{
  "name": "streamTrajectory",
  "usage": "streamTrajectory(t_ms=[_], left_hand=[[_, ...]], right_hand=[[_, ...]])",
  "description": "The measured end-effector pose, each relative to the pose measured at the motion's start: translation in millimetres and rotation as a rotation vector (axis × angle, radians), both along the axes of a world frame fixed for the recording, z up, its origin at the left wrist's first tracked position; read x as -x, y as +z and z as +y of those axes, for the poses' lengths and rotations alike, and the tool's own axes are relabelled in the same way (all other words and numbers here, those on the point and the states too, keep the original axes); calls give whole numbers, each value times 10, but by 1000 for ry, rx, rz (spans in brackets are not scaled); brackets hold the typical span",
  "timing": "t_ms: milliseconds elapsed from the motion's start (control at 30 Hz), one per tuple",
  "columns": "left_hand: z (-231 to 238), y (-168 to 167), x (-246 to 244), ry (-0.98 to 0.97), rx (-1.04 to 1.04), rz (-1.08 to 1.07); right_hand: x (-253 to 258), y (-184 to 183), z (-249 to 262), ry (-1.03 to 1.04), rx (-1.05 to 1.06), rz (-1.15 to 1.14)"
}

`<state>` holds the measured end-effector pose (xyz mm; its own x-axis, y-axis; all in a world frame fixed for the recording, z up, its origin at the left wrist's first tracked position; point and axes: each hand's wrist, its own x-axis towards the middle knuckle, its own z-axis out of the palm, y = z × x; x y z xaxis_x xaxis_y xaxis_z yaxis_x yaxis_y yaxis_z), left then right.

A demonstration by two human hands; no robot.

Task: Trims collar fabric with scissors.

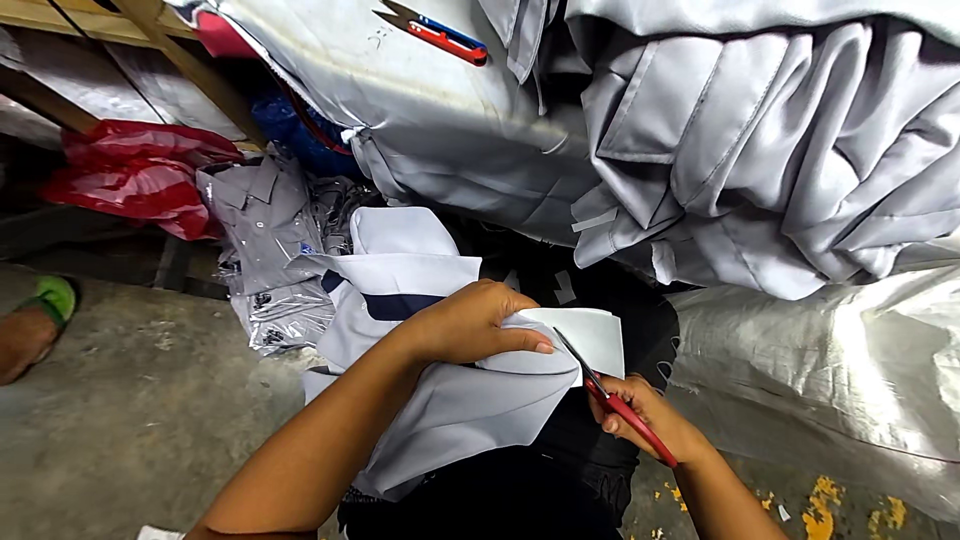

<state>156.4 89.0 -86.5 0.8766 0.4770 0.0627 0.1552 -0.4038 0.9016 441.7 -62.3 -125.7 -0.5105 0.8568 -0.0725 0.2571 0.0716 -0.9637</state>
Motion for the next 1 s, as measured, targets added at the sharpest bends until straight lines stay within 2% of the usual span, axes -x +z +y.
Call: streamTrajectory(t_ms=[367,833,1000], left_hand=[[-22,7,-33,-62,-30,49],[-25,18,-14,-99,29,67],[-67,58,-37,-102,-124,162]], right_hand=[[99,-20,-2,-9,24,14],[204,-123,10,-73,21,91],[408,183,237,-356,-56,84]])
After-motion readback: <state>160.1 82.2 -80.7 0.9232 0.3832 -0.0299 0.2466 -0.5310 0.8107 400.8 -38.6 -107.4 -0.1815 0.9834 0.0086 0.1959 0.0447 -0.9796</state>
